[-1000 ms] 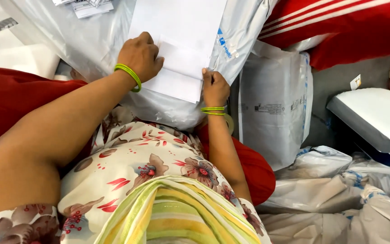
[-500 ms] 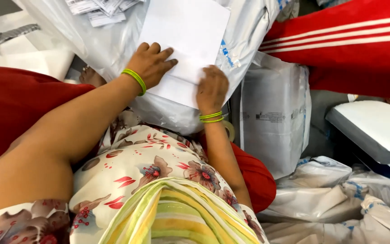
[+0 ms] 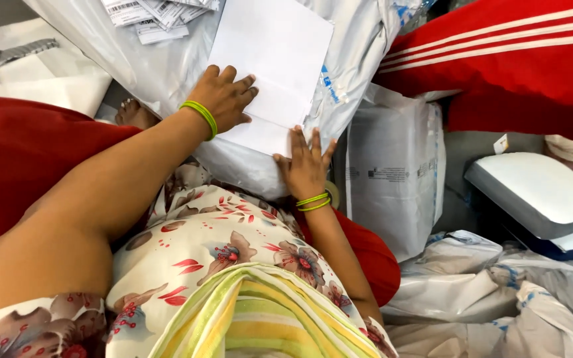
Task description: Labeling and sorting shipping envelopes while sitting on the floor of a warehouse or workspace.
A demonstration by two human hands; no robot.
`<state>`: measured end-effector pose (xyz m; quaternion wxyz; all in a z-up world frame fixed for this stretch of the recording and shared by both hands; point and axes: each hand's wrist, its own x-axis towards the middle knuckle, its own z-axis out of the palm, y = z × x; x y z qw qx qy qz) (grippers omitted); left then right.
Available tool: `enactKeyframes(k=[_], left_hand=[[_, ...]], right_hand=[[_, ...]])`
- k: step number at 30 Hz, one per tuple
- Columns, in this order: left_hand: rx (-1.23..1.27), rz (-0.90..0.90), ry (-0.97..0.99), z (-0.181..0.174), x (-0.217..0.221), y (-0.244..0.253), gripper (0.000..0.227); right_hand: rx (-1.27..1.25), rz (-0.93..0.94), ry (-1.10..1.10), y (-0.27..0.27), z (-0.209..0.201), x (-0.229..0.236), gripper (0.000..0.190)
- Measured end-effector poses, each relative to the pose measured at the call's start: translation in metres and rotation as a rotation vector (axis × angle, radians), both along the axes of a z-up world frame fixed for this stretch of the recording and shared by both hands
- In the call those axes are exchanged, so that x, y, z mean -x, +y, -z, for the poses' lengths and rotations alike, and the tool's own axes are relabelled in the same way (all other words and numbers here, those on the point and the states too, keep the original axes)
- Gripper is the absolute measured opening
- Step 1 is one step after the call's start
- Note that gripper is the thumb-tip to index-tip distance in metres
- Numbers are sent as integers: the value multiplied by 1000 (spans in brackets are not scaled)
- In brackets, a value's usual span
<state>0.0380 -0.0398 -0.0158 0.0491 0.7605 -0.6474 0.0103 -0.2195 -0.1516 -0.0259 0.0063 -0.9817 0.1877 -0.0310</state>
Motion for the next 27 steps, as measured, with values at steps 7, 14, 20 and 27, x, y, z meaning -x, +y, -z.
enactKeyframes(k=[7, 14, 20, 27], left_hand=[[164, 68, -63, 58, 6, -18, 33], [284, 112, -271, 53, 10, -17, 18], [414, 329, -12, 17, 33, -1, 23], [497, 409, -214, -26, 62, 8, 34]], right_hand=[[72, 226, 56, -4, 4, 4, 78], [-23, 192, -187, -29, 11, 21, 71], [165, 12, -513, -23, -24, 21, 49], [82, 29, -405, 22, -48, -7, 39]])
